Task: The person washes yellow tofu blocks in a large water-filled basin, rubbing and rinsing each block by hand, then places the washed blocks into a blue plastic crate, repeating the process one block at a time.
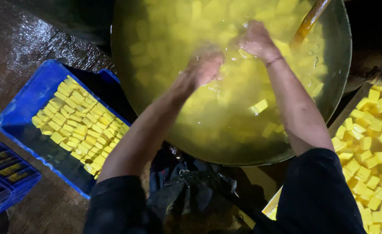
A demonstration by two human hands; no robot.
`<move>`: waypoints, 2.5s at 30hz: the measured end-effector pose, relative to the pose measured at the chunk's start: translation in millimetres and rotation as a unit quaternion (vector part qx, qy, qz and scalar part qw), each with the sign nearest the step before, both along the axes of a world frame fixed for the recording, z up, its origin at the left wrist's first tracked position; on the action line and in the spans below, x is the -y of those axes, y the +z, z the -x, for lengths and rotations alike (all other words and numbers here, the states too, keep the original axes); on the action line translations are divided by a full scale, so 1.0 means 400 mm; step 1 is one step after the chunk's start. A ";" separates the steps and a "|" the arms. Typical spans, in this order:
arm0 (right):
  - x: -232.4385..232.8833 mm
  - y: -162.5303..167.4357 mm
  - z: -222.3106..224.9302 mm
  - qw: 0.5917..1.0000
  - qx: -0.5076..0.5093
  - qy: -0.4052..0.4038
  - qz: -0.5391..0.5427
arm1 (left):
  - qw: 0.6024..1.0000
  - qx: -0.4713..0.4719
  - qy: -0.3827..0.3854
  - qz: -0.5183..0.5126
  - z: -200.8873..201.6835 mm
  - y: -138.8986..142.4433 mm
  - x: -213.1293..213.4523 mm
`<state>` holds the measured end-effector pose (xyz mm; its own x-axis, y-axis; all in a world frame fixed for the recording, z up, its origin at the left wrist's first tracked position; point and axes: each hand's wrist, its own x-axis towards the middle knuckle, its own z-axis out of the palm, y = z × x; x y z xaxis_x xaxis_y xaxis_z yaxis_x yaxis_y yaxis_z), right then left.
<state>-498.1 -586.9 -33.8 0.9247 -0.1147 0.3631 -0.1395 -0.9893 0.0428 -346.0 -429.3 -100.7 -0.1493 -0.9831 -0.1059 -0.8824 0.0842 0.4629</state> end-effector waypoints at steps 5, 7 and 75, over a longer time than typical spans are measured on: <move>-0.022 0.061 0.083 0.759 -0.018 -0.181 -0.625 | 0.906 -0.410 0.095 0.051 -0.063 0.102 -0.050; -0.038 0.091 0.107 0.733 0.005 -0.169 -0.659 | 0.814 -0.540 0.210 -0.035 -0.057 0.108 -0.053; -0.649 0.245 -0.406 0.761 -0.169 0.012 -0.626 | 0.270 -0.828 0.360 0.334 -0.309 0.021 -0.675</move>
